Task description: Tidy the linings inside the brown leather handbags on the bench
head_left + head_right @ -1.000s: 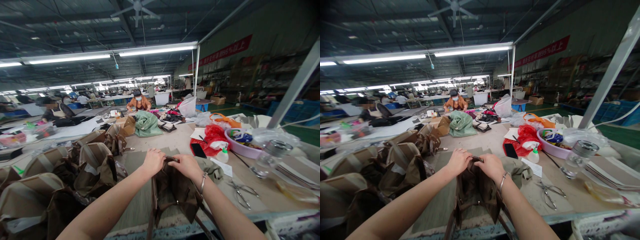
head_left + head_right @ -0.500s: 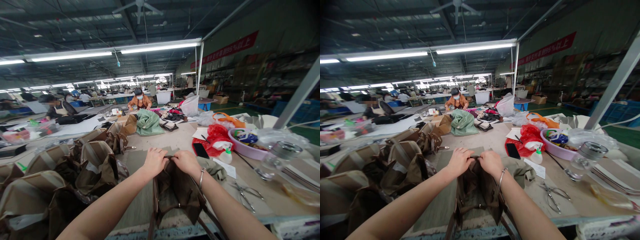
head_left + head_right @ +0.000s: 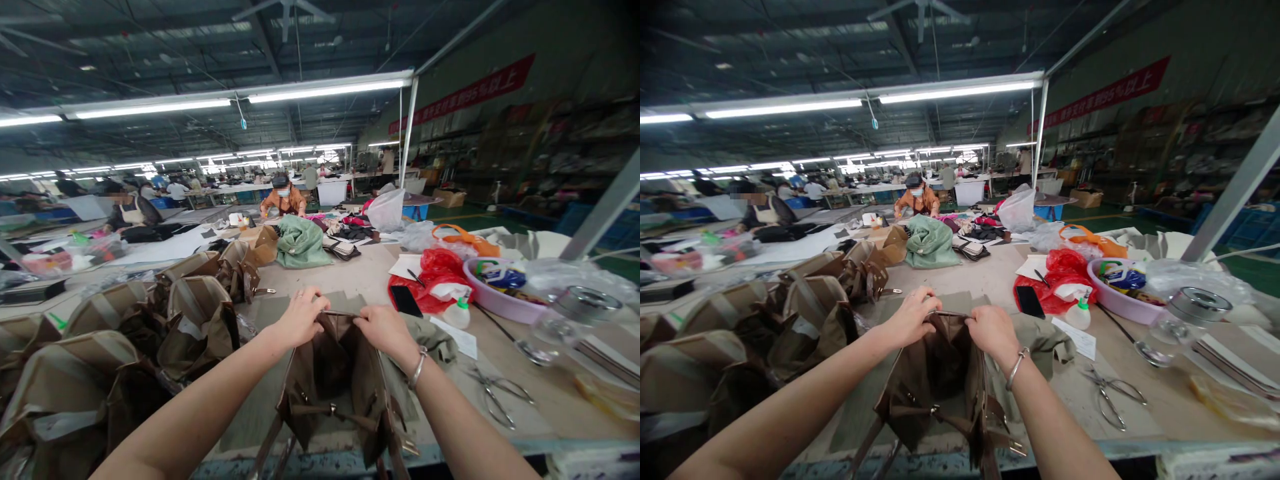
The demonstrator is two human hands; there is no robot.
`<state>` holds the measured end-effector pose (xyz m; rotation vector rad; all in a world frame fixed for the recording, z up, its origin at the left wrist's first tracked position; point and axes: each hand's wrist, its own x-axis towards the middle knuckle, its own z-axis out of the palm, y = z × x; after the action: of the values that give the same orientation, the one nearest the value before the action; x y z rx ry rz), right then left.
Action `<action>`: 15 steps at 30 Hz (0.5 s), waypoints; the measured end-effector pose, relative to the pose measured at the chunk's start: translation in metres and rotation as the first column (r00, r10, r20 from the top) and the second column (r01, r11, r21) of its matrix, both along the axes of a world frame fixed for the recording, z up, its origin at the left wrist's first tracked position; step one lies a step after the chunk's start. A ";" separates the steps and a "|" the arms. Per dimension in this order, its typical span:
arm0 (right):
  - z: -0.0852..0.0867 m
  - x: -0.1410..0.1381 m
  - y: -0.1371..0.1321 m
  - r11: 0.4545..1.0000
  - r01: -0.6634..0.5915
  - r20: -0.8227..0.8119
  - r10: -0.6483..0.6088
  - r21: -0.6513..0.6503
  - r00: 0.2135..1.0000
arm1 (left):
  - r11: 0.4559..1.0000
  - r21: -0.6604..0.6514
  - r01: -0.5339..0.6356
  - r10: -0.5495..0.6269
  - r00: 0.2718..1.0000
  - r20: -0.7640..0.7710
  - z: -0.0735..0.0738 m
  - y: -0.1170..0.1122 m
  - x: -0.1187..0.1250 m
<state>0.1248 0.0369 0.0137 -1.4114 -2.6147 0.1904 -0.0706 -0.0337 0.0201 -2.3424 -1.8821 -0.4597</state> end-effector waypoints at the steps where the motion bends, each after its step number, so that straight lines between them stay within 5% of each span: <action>1: 0.000 0.000 -0.001 1.000 0.004 0.004 -0.004 0.005 1.000 | 1.000 -0.003 0.027 -0.027 1.000 0.003 0.000 0.001 0.000; 9: -0.005 0.005 -0.001 0.998 -0.038 -0.022 0.039 0.050 0.999 | 0.991 -0.058 0.121 -0.106 0.972 0.211 -0.010 0.021 0.009; 15: -0.009 0.014 0.003 0.996 -0.036 -0.019 0.038 0.088 0.999 | 1.000 -0.015 0.017 -0.013 0.963 0.270 -0.018 0.032 0.021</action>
<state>0.1386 0.0394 0.0043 -1.3268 -2.5994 0.0938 -0.0493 -0.0015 0.0025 -2.4108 -1.9851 -0.8055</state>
